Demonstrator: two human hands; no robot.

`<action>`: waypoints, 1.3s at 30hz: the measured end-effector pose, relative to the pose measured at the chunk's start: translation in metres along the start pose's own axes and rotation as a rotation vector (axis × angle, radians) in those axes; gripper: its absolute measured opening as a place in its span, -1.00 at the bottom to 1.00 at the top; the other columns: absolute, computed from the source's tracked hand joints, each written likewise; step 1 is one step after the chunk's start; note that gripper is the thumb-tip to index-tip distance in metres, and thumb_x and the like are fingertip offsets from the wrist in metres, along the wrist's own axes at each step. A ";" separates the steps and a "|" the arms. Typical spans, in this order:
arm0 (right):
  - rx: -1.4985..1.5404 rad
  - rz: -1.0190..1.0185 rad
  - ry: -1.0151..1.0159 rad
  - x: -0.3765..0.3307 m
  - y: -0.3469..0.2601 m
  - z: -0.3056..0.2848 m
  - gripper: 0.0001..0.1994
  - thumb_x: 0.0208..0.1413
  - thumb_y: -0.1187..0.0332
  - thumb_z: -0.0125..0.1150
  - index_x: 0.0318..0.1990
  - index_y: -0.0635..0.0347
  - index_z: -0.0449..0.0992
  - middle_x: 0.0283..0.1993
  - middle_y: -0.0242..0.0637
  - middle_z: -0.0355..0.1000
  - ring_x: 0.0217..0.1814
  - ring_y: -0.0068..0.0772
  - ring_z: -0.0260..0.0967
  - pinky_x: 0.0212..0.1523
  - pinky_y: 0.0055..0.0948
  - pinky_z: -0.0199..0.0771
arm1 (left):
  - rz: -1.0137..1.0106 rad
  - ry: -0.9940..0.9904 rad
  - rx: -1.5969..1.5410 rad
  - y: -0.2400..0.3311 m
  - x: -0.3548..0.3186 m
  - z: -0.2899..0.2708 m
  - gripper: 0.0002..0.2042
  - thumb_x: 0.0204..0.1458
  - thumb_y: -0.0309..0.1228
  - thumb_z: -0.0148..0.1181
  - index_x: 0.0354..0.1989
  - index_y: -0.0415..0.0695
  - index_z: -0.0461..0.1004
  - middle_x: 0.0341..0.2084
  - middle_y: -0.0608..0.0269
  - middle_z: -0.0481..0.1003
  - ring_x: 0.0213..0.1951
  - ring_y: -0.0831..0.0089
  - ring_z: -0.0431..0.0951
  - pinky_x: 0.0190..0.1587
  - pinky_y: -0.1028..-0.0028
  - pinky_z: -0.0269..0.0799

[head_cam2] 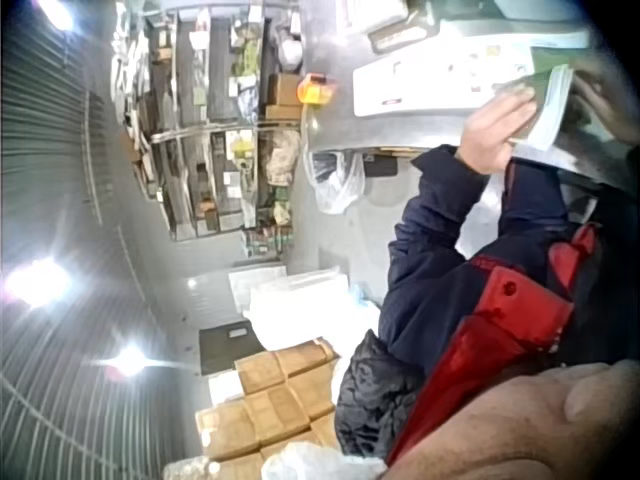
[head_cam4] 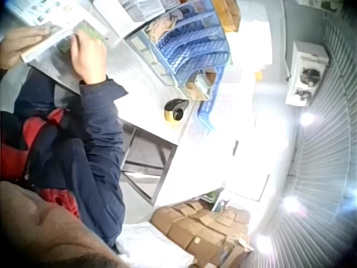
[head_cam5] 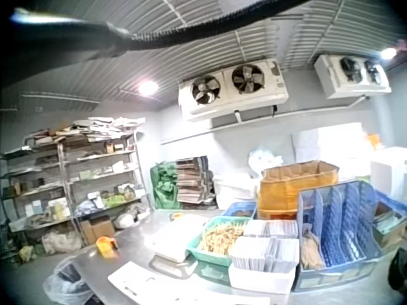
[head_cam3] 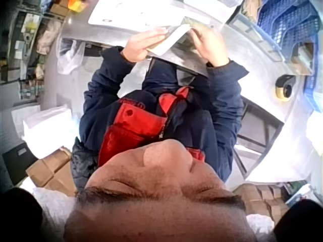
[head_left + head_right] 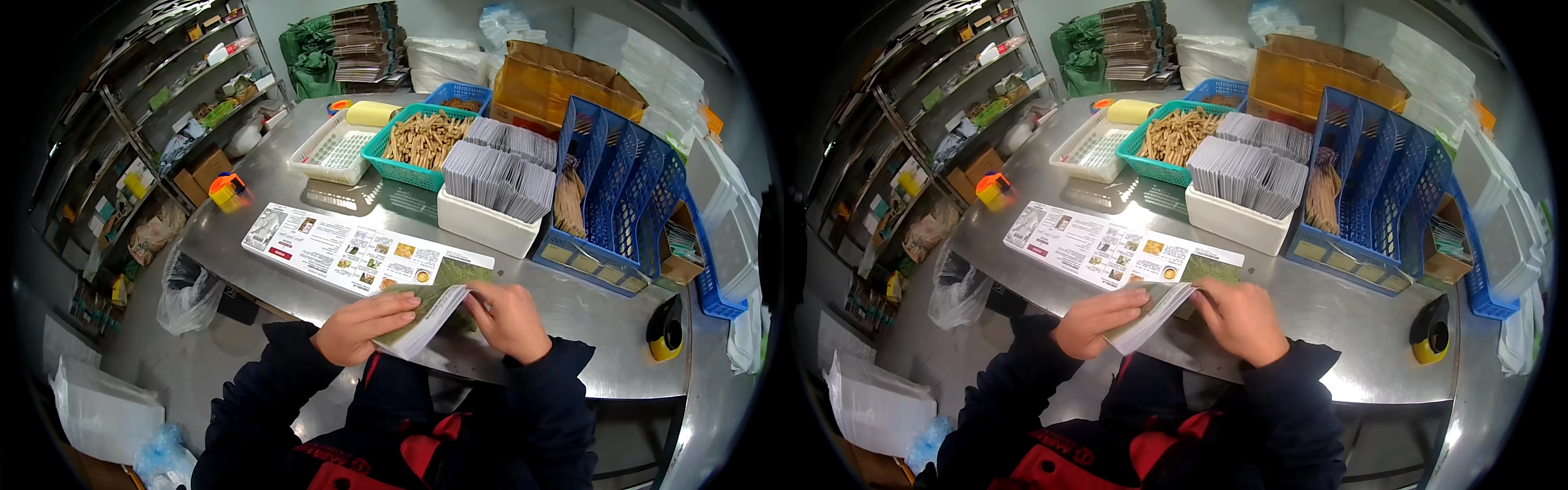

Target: The person assembles small green leaf-patterned booklets by inserting white paper inserts into them. They work at a stainless steel table, picking up booklets and inserts from nearby baskets and trays, inserting the papers, and stacking the finished units.

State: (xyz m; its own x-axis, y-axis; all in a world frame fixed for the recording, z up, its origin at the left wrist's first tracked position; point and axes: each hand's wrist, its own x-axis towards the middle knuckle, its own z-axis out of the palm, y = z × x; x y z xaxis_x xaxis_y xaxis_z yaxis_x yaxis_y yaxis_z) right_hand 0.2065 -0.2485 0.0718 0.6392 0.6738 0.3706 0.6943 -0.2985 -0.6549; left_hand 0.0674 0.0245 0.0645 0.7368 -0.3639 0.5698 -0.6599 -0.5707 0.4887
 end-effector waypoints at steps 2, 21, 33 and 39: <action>0.203 0.055 0.120 0.000 -0.010 0.017 -0.79 0.42 0.29 0.24 0.00 0.20 0.68 -0.36 0.12 0.58 -0.30 0.28 0.57 -0.32 0.01 0.50 | 0.065 -0.061 0.173 -0.008 -0.005 0.007 -0.36 -0.02 -0.61 0.41 0.34 -0.06 0.59 0.43 0.04 0.46 0.48 -0.04 0.42 0.52 -0.09 0.32; 0.326 -0.186 -0.133 -0.032 -0.009 0.008 -0.68 0.37 0.42 0.29 0.24 0.03 0.63 -0.20 0.06 0.66 -0.24 0.26 0.62 -0.21 0.02 0.63 | -0.059 -0.171 0.379 -0.018 0.013 0.018 -0.50 0.07 0.07 0.54 -0.55 -0.12 0.54 -0.62 0.16 0.55 -0.54 0.11 0.63 -0.41 0.20 0.52; 0.135 0.269 0.141 -0.093 0.060 -0.108 -0.71 0.39 0.45 0.29 0.20 0.26 0.59 -0.21 0.14 0.63 -0.21 0.16 0.66 -0.16 -0.22 0.59 | 0.249 -0.101 0.255 -0.085 0.218 0.089 -0.66 0.24 -0.18 0.42 0.07 -0.10 0.66 -0.04 0.10 0.67 0.06 0.07 0.65 0.12 0.16 0.56; 0.123 0.283 0.401 -0.092 0.088 -0.163 -0.71 0.42 0.48 0.24 0.20 0.42 0.54 -0.12 -0.20 0.62 -0.11 -0.53 0.46 -0.04 -0.44 0.48 | 0.390 -0.275 0.480 -0.151 0.308 0.124 -0.64 0.21 -0.17 0.41 0.08 -0.08 0.64 0.22 0.14 0.56 0.43 0.16 0.42 0.52 -0.01 0.21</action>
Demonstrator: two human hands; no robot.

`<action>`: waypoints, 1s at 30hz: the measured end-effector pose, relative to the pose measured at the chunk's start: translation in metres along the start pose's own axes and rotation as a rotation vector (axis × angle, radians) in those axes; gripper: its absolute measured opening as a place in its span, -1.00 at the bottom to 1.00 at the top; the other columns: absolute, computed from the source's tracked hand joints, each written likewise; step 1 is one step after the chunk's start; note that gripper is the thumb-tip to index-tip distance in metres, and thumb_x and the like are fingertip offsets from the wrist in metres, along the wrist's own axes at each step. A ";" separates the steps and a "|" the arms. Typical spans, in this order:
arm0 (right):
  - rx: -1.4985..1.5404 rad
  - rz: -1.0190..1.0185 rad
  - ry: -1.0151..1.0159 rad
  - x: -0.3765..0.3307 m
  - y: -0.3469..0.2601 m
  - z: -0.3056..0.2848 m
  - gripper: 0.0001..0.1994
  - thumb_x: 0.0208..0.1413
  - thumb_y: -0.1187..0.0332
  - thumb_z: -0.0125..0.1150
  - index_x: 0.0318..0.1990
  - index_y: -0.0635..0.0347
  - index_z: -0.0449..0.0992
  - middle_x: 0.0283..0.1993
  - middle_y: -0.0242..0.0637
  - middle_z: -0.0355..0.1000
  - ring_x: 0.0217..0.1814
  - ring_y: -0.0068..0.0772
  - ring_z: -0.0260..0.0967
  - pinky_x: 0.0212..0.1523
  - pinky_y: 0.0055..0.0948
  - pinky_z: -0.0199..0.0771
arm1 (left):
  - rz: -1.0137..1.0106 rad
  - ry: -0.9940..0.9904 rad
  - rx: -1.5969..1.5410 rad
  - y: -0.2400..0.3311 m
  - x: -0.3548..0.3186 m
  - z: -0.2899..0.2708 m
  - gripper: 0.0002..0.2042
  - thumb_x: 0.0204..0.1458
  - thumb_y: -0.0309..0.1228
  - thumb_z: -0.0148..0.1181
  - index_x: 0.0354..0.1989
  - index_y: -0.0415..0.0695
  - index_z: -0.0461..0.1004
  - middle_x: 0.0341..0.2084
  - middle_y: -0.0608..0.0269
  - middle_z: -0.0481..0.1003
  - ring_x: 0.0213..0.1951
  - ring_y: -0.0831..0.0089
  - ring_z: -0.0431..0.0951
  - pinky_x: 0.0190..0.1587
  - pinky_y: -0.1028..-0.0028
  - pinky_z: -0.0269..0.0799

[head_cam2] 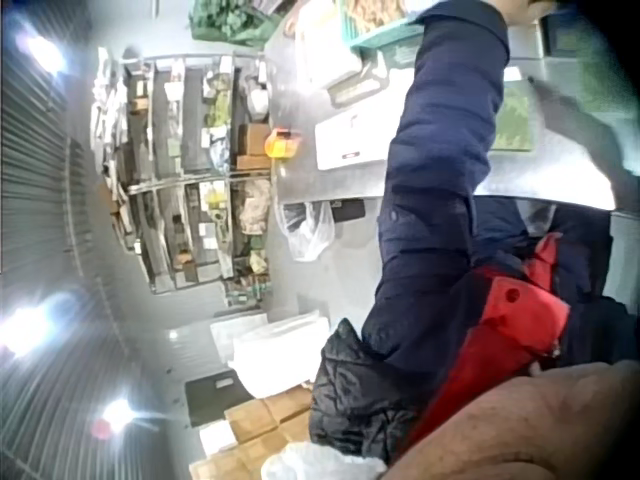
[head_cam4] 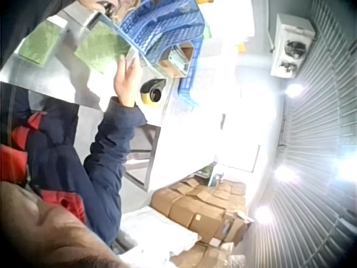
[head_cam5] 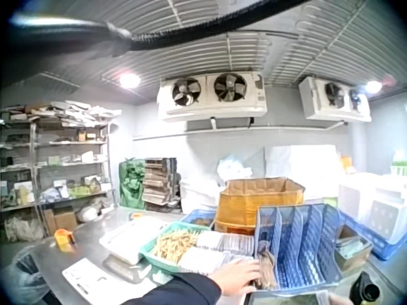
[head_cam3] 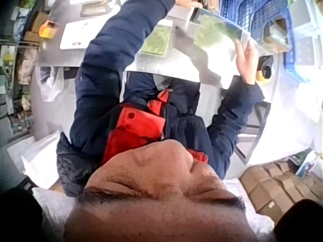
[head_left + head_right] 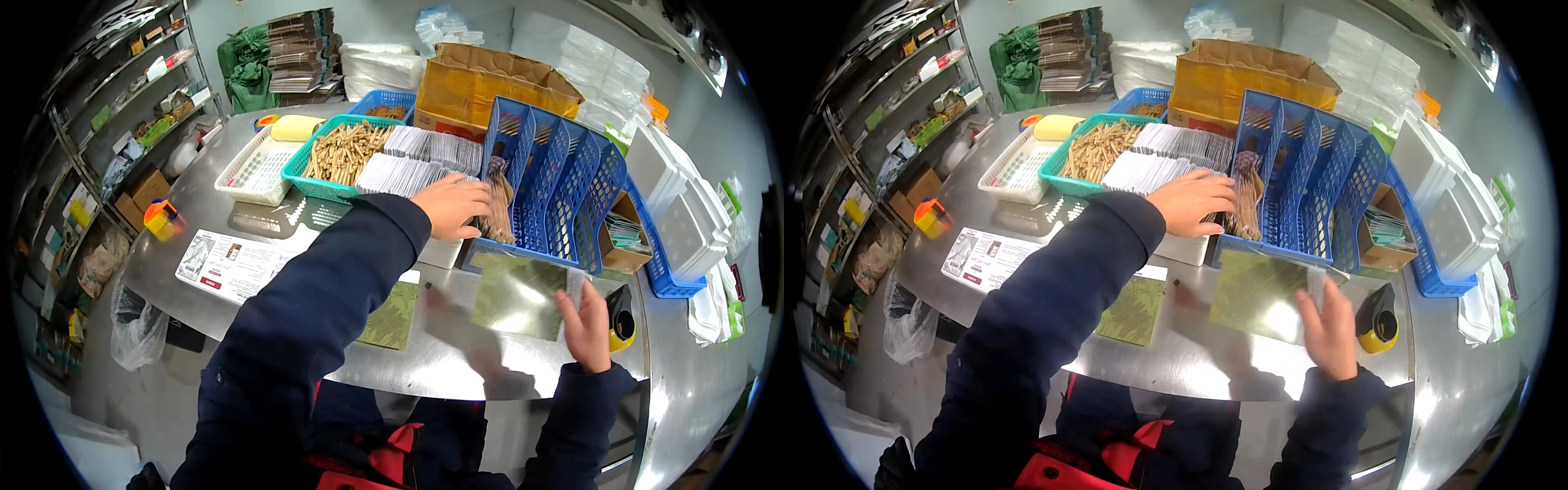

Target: The person assembles small green leaf-patterned booklets by inserting white paper inserts into them. They work at a stainless steel table, picking up booklets and inserts from nearby baskets and trays, inserting the papers, and stacking the finished units.

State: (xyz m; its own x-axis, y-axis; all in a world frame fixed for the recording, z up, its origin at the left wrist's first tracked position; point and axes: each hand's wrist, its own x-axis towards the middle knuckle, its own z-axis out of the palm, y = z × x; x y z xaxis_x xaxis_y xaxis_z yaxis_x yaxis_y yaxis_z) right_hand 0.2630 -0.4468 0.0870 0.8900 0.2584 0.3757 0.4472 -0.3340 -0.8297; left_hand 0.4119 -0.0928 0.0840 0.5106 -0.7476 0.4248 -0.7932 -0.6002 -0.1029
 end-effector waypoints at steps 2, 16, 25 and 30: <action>-0.066 0.044 0.060 0.011 -0.002 -0.016 -0.71 0.43 0.48 0.22 0.22 0.42 0.53 -0.13 -0.30 0.57 -0.10 -0.59 0.44 -0.03 -0.50 0.45 | -0.039 -0.065 -0.011 -0.008 0.002 0.013 -0.68 0.19 -0.18 0.39 0.01 -0.09 0.66 0.14 0.17 0.58 0.38 0.17 0.45 0.51 -0.02 0.22; -0.482 -0.046 0.065 0.193 -0.018 0.090 -0.71 0.30 0.37 0.17 0.05 0.41 0.56 -0.07 0.31 0.61 0.10 0.45 0.55 0.10 0.04 0.55 | -0.001 0.122 -0.161 -0.050 -0.044 0.000 -0.77 0.08 -0.27 0.43 -0.24 -0.20 0.68 -0.21 0.14 0.58 0.03 0.11 0.57 0.16 0.16 0.49; -0.696 0.114 -0.128 0.246 -0.003 0.147 -0.64 0.21 0.44 0.13 0.09 0.48 0.59 0.09 0.47 0.58 0.19 0.42 0.59 0.20 0.10 0.60 | -0.068 0.078 -0.133 -0.058 -0.055 0.003 -0.77 0.07 -0.28 0.45 -0.22 -0.16 0.66 -0.09 0.18 0.61 0.15 0.14 0.56 0.24 0.18 0.47; -0.587 0.317 -0.218 0.254 0.016 0.176 -0.63 0.14 0.43 0.13 -0.01 0.61 0.61 0.06 0.52 0.58 0.14 0.49 0.60 0.06 0.11 0.71 | -0.088 0.117 -0.109 -0.058 -0.059 0.004 -0.74 0.07 -0.23 0.47 -0.22 -0.15 0.65 -0.09 0.18 0.62 0.10 0.12 0.57 0.23 0.17 0.47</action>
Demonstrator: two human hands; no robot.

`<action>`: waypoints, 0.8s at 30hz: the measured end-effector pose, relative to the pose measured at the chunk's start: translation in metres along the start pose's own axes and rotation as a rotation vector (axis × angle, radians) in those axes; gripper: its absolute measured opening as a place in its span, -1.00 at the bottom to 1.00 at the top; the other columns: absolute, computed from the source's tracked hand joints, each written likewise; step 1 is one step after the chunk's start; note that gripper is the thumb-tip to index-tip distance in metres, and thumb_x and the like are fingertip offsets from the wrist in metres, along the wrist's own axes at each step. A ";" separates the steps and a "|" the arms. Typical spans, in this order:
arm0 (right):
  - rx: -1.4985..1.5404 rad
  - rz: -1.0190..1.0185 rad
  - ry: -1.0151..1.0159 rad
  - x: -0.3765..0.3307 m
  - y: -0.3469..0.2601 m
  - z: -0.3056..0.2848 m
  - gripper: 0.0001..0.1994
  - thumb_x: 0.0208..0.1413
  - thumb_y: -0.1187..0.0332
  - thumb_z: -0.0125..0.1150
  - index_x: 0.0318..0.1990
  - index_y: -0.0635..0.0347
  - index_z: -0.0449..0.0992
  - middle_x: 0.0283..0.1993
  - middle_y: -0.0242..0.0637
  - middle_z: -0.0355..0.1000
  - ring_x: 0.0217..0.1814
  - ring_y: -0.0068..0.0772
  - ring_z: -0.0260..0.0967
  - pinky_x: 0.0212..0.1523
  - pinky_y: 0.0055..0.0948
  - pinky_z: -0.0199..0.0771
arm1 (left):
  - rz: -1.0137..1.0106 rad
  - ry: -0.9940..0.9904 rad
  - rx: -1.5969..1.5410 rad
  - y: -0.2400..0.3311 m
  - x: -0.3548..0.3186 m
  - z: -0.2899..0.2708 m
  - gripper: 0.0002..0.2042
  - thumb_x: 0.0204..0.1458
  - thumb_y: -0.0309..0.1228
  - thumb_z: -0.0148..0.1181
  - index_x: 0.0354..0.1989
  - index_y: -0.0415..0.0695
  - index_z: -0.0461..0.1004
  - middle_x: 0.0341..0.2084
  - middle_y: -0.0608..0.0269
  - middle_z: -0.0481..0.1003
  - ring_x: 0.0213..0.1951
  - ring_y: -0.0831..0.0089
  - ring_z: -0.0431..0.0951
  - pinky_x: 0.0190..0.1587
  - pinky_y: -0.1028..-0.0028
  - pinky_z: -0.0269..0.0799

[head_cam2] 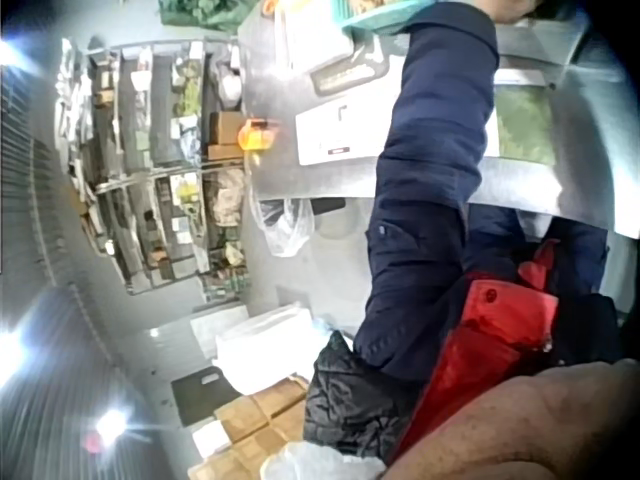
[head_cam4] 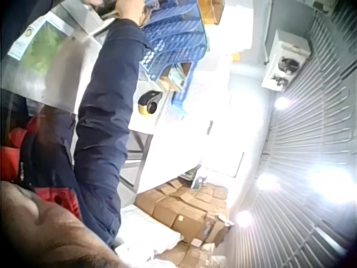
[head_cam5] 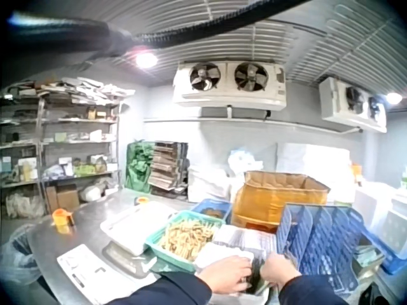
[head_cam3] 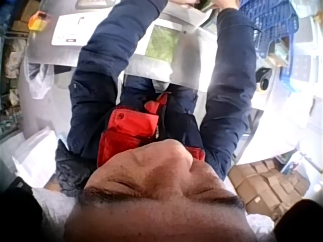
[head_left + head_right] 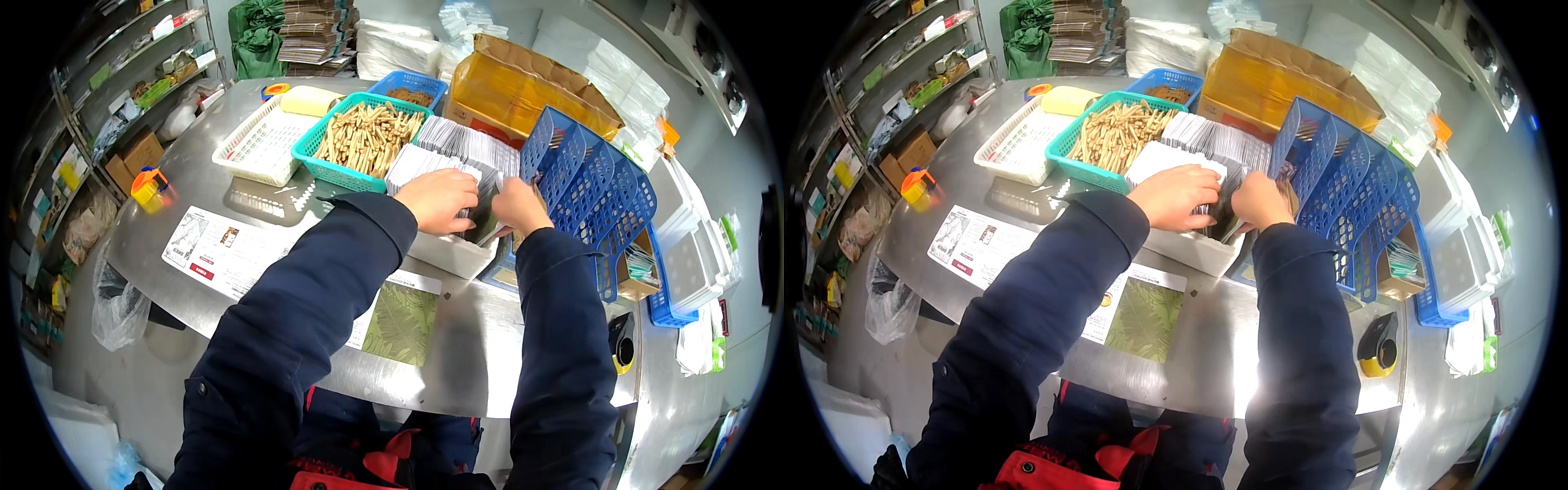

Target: The person assembles small green leaf-patterned booklets by inserting white paper inserts into them. They work at a stainless steel table, picking up booklets and inserts from nearby baskets and trays, inserting the papers, and stacking the finished units.

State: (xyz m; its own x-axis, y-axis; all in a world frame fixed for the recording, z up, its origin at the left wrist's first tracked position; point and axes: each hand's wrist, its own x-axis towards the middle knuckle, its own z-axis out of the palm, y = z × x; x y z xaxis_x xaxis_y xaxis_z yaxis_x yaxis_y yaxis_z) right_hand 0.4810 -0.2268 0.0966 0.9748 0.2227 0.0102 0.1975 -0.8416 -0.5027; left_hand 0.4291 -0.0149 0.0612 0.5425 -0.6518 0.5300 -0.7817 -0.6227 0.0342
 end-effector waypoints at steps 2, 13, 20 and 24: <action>-0.230 -0.117 0.053 0.007 0.017 0.020 -0.56 0.33 0.29 0.11 0.01 0.67 0.59 0.05 0.51 0.59 -0.04 0.47 0.68 -0.27 0.06 0.82 | -0.009 0.048 -0.056 0.002 0.001 0.003 -0.71 0.08 -0.23 0.50 -0.14 -0.13 0.64 -0.06 0.19 0.62 0.10 0.11 0.57 0.23 0.16 0.47; 0.174 0.136 -0.036 0.000 0.005 0.013 -0.28 0.62 -0.03 -0.23 0.04 0.67 0.60 0.00 0.36 0.63 -0.18 0.24 0.73 -0.37 -0.11 0.84 | -0.034 0.193 -0.177 0.015 -0.020 -0.014 -0.67 0.19 -0.26 0.44 0.07 -0.10 0.65 0.07 0.16 0.66 0.12 0.10 0.64 0.21 0.17 0.54; 0.242 0.203 -0.079 0.006 0.039 0.014 -0.26 0.60 -0.10 -0.22 -0.25 0.54 0.59 -0.51 0.03 0.56 -0.62 -0.03 0.56 -0.63 -0.11 0.45 | -0.159 0.075 -0.212 0.056 -0.076 -0.076 -0.80 0.24 -0.36 0.40 -0.02 -0.10 0.70 -0.07 0.18 0.72 -0.02 0.11 0.71 0.05 0.18 0.63; 0.131 0.117 -0.009 0.005 0.063 0.004 -0.26 0.59 -0.11 -0.19 -0.21 0.55 0.60 -0.47 0.14 0.58 -0.58 0.07 0.58 -0.45 0.02 0.55 | -0.255 0.052 -0.154 0.073 -0.110 -0.108 -0.79 0.26 -0.36 0.39 0.00 -0.14 0.69 -0.06 0.15 0.72 0.00 0.08 0.70 0.05 0.18 0.62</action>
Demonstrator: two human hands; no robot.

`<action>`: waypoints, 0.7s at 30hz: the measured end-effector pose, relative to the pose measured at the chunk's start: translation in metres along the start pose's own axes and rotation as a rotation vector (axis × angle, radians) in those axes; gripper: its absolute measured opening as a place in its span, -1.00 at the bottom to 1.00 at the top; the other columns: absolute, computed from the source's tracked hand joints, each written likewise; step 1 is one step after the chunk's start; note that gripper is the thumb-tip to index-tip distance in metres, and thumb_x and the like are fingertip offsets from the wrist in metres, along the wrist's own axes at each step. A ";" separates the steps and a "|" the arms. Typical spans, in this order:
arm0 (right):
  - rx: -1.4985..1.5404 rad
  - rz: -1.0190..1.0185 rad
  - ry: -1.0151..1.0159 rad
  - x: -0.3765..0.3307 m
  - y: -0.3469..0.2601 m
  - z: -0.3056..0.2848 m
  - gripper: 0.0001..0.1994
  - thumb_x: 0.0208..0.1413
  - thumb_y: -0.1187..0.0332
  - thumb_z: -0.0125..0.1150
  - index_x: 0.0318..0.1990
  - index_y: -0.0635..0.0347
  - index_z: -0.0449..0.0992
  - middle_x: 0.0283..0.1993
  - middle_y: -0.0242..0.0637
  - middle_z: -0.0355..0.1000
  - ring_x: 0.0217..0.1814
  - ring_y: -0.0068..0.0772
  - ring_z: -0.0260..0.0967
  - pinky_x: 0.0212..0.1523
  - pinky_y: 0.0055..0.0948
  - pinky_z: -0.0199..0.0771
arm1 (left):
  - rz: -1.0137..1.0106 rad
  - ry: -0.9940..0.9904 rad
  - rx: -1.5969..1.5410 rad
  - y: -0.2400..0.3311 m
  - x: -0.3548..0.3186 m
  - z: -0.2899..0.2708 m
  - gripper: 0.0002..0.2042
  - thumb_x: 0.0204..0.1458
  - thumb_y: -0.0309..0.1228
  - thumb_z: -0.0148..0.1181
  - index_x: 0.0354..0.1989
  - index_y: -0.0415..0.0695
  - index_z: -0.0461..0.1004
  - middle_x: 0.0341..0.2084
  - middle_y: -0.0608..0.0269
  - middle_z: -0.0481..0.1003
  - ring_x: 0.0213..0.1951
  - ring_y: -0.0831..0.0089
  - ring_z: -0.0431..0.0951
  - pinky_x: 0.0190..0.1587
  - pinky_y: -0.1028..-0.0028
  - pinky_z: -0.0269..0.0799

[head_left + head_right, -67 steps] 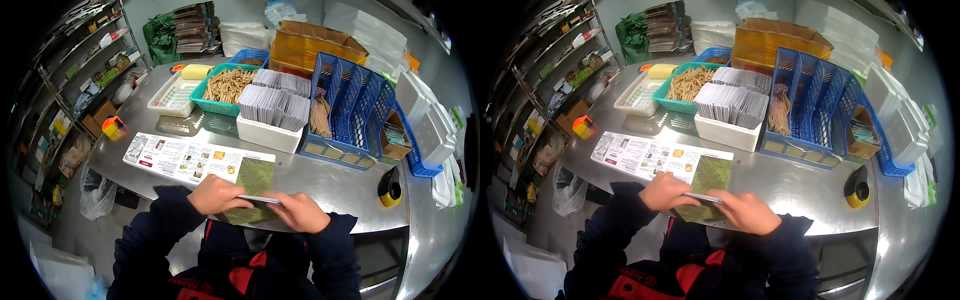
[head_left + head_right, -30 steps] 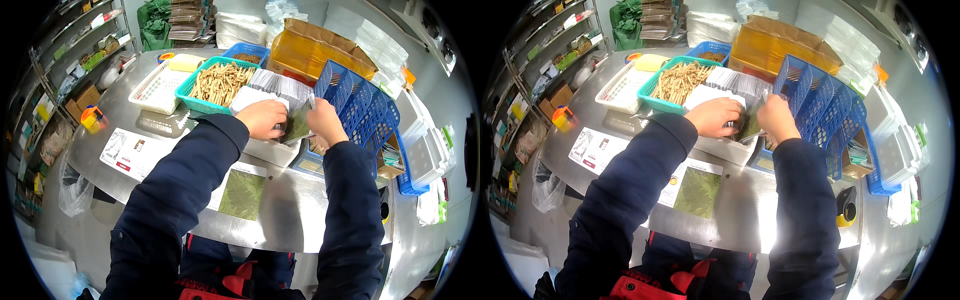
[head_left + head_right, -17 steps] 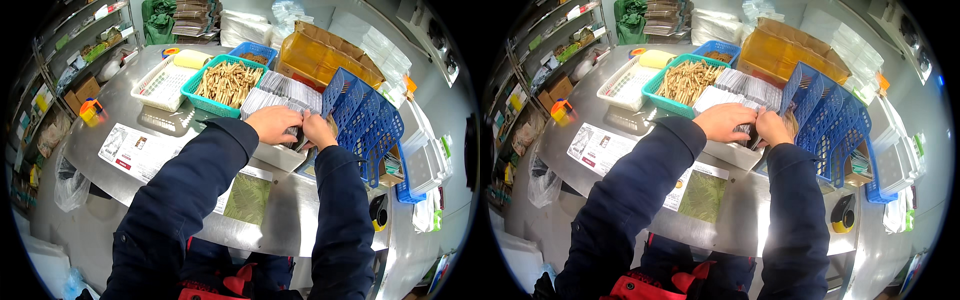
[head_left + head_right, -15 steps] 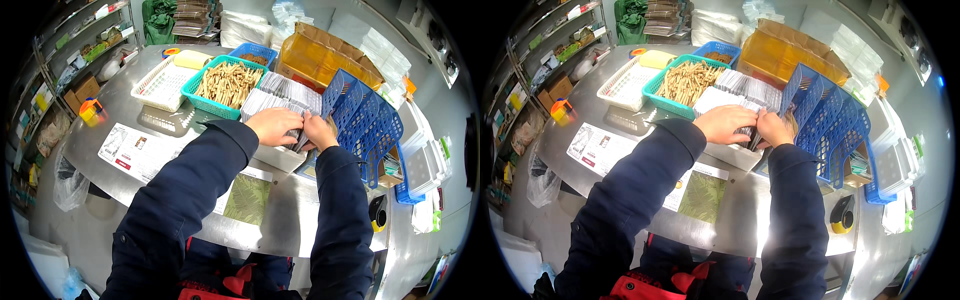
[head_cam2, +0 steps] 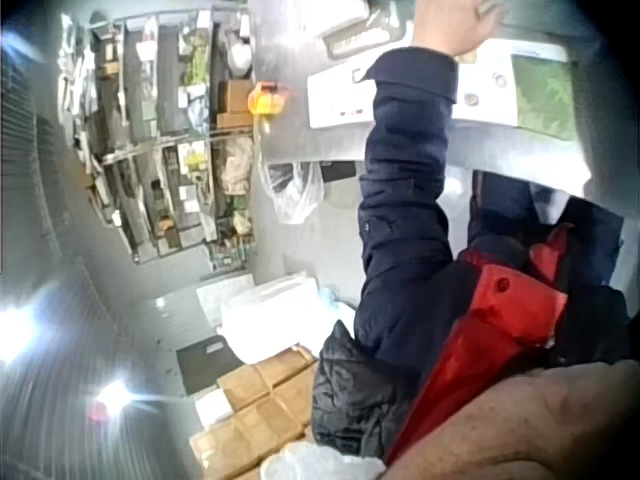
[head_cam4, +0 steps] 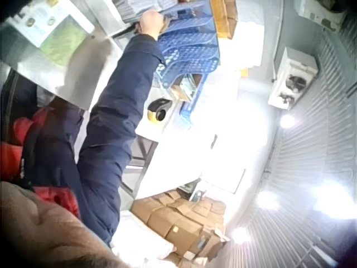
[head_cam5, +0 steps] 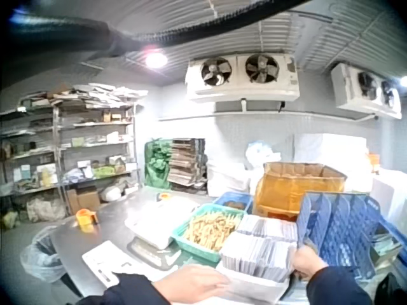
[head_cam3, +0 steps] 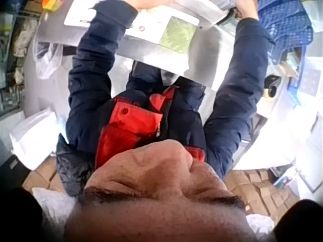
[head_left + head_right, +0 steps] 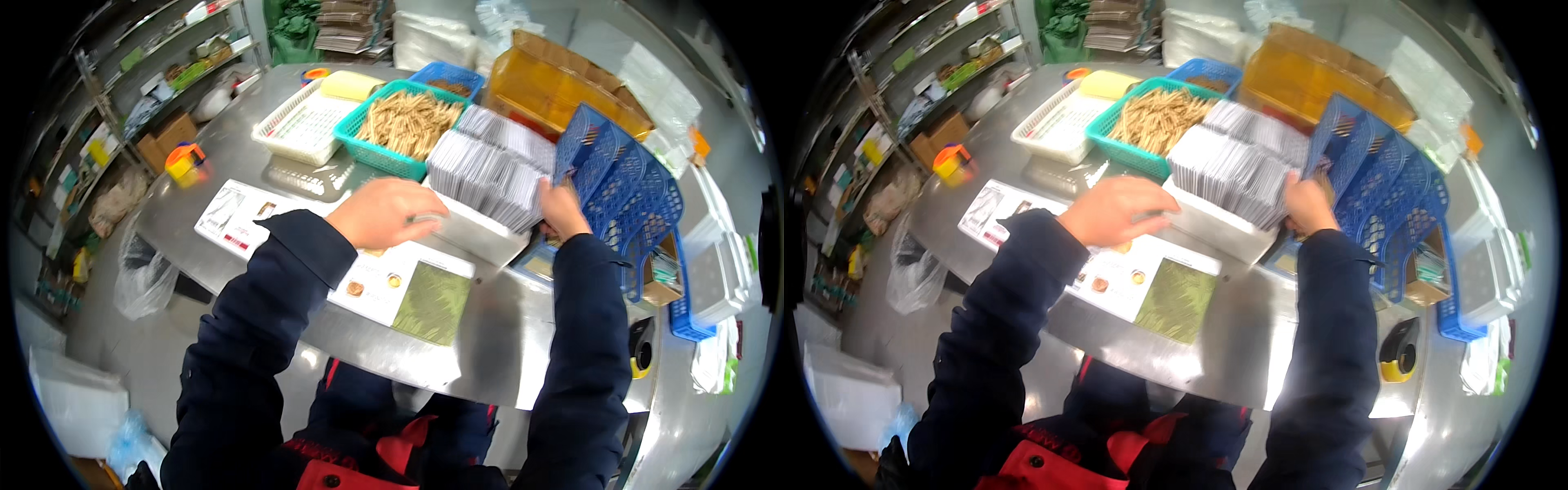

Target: The person assembles small green leaf-patterned booklets by inserting white paper inserts into them. They work at a stainless steel table, picking up booklets and inserts from nearby baskets and trays, inserting the papers, and stacking the finished units.

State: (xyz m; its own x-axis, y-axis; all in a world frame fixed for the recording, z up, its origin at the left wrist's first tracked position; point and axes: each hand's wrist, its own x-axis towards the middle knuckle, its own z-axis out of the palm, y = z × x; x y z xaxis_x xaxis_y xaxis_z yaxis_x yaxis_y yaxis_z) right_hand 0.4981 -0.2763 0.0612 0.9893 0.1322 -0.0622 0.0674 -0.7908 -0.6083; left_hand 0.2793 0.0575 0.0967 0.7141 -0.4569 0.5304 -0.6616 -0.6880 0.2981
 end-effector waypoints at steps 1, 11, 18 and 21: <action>-0.056 -0.105 0.056 -0.009 0.004 0.000 -0.27 0.59 -0.11 -0.19 -0.18 0.54 0.61 -0.44 0.16 0.59 -0.55 0.10 0.60 -0.39 0.05 0.58 | -0.046 0.012 0.023 0.003 -0.018 -0.010 -0.78 0.26 -0.36 0.39 0.01 -0.15 0.69 -0.05 0.15 0.72 0.00 0.07 0.70 0.05 0.18 0.62; 0.528 -0.184 -0.405 -0.245 0.055 0.059 -0.60 0.52 0.29 0.21 0.28 0.46 0.54 0.02 -0.19 0.61 -0.13 -0.45 0.59 -0.17 -0.46 0.64 | -0.888 0.500 0.283 -0.055 -0.311 -0.065 -0.80 0.32 -0.34 0.32 -0.08 -0.23 0.70 -0.21 0.04 0.71 -0.21 0.06 0.71 -0.08 0.24 0.60; 0.735 -0.220 -0.439 -0.315 0.045 0.074 -0.75 0.54 0.39 0.14 0.13 0.41 0.60 -0.03 -0.22 0.64 -0.05 -0.49 0.55 -0.01 -0.46 0.57 | -0.918 0.673 0.495 0.010 -0.390 -0.049 -0.86 0.30 -0.37 0.30 -0.22 -0.17 0.68 -0.35 0.01 0.61 -0.29 -0.02 0.64 -0.22 0.23 0.56; 0.739 -0.262 -0.629 -0.360 0.058 0.076 -0.78 0.40 0.47 0.23 0.05 0.45 0.64 -0.08 -0.15 0.68 -0.11 -0.34 0.65 0.02 -0.41 0.63 | -0.341 0.336 0.631 0.075 -0.371 0.017 -0.93 0.17 -0.44 0.36 -0.21 -0.10 0.66 -0.35 0.14 0.61 -0.33 0.09 0.64 -0.28 0.22 0.59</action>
State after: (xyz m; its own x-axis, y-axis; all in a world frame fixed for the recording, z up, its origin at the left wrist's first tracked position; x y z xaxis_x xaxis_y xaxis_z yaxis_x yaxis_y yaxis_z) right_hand 0.1362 -0.3243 -0.0115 0.6923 0.7092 -0.1329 -0.0357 -0.1502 -0.9880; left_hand -0.0310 0.1659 -0.0914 0.6806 -0.0375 0.7317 -0.0920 -0.9952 0.0346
